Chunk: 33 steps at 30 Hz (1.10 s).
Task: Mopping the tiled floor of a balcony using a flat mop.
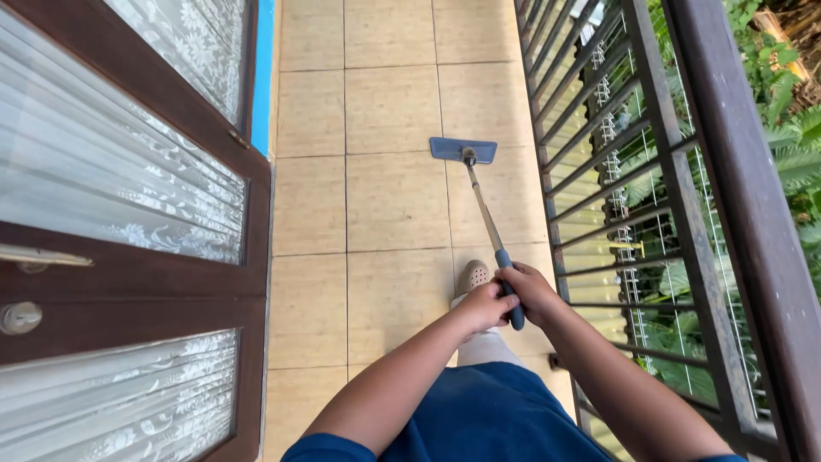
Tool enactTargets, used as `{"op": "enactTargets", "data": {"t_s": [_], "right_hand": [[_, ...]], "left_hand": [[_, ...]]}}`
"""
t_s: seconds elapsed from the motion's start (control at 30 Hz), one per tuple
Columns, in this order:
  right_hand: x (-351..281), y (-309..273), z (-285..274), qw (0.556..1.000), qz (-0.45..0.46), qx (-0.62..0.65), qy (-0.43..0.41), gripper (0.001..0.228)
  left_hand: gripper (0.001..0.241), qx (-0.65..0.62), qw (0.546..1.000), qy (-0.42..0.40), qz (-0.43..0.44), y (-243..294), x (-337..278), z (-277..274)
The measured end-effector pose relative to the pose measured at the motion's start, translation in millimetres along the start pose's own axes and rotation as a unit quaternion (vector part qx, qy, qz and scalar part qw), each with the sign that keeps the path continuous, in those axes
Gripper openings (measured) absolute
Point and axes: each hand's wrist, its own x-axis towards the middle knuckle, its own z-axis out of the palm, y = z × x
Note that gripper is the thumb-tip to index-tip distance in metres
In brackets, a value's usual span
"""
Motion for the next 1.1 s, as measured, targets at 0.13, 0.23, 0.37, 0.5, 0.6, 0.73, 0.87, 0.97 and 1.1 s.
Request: {"op": "enactTargets", "data": {"t_s": [0.13,0.23,0.37,0.5,0.6,0.73,0.87,0.97,1.1], "right_hand": [[81.2,-52.9,10.0,1.0,-0.016,-0.003,-0.003,0.039],[128.9,-113.8,18.6,0.999,-0.021,-0.025,-0.002,0.041],[244.6,-160.5,10.9,0.997,-0.038,-0.061,-0.011,0.046],[271.9,-230.7,8.1,0.997,-0.018,-0.072,-0.012,0.048],[287.7,-260.7,1.3,0.995,-0.01,-0.093,-0.022,0.049],[265.6,-285.7,-6.0,0.985,-0.024,-0.169,-0.029,0.04],[226.2,-311.1,-23.3,0.983,-0.025,-0.174,-0.043,0.039],[182.5,-317.8,-40.4,0.994,0.003,-0.099,-0.044,0.042],[157.8,-302.5,-69.9,0.994,0.013,-0.077,-0.074,0.05]], "left_hand": [[0.056,-0.028,0.997,0.06,0.032,15.8,93.3,-33.9],[0.056,-0.048,0.993,0.091,0.053,57.4,148.9,-58.8],[0.05,-0.022,0.986,0.145,0.074,112.7,233.2,-89.9],[0.047,-0.004,0.982,0.182,0.056,164.7,282.5,-101.8],[0.048,-0.016,0.979,0.199,0.045,192.5,297.6,-103.0],[0.053,-0.047,0.986,0.162,0.016,233.0,267.4,-83.2],[0.06,-0.044,0.992,0.116,-0.013,284.0,220.8,-60.2],[0.062,-0.029,0.997,0.061,-0.046,315.0,173.1,-33.0],[0.067,-0.048,0.998,-0.006,-0.04,290.8,174.1,-16.1]]}}
